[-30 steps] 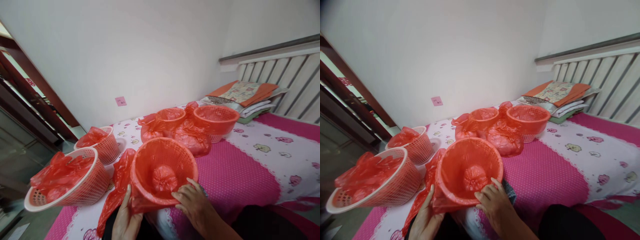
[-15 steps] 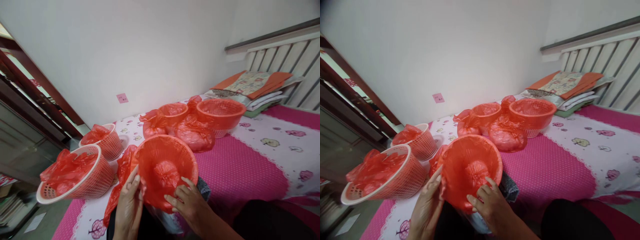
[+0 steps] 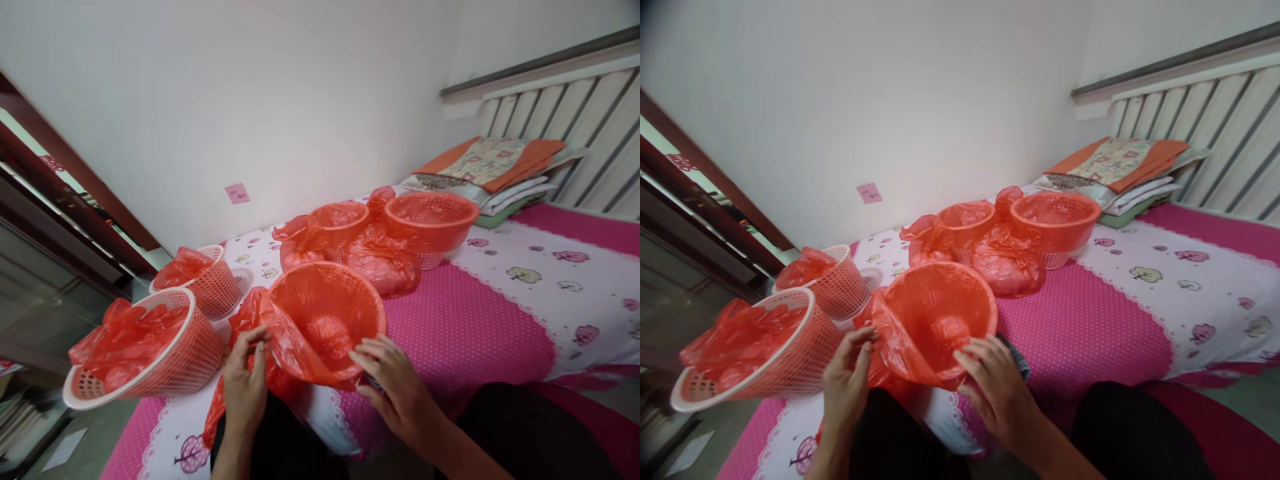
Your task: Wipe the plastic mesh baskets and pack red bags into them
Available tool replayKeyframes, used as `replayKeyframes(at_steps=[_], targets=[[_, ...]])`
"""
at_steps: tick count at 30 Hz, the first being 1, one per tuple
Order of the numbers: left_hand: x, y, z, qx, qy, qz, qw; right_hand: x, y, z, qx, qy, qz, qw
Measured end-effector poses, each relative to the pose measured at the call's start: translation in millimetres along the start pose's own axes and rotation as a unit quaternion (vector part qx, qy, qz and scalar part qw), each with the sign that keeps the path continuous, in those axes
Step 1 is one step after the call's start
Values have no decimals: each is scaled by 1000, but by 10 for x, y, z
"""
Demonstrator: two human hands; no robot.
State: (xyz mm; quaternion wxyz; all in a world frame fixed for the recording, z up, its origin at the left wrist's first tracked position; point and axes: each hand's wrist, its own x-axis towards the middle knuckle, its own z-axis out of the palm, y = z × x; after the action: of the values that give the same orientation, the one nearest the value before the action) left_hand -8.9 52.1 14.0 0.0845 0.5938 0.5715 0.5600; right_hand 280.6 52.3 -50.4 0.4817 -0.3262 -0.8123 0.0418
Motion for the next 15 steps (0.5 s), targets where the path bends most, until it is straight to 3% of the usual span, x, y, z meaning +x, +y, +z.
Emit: replayKeyframes(at_steps=[2,4,6,8,10,11,13,15], targets=[[-87,-62,60,66,-37,67,995,-62,75,-48,44,73,92,992],[-149,-105,153,101,-47,123,986,-128,157,-11,126,137,238,953],[-186,-138,254,124,-34,162,978,-162,215,99,266,154,404,862],[-206,-163,343,136,-18,189,972,-146,225,245,432,124,526,722],[-223,-179,409,140,-8,202,969,-87,193,378,558,83,575,592],[-233,-185,432,137,-5,204,969,-51,171,425,599,68,578,550],[-261,-197,457,123,-7,203,971,13,136,472,647,59,559,515],[-294,-212,460,111,-12,199,974,42,116,471,663,69,534,520]])
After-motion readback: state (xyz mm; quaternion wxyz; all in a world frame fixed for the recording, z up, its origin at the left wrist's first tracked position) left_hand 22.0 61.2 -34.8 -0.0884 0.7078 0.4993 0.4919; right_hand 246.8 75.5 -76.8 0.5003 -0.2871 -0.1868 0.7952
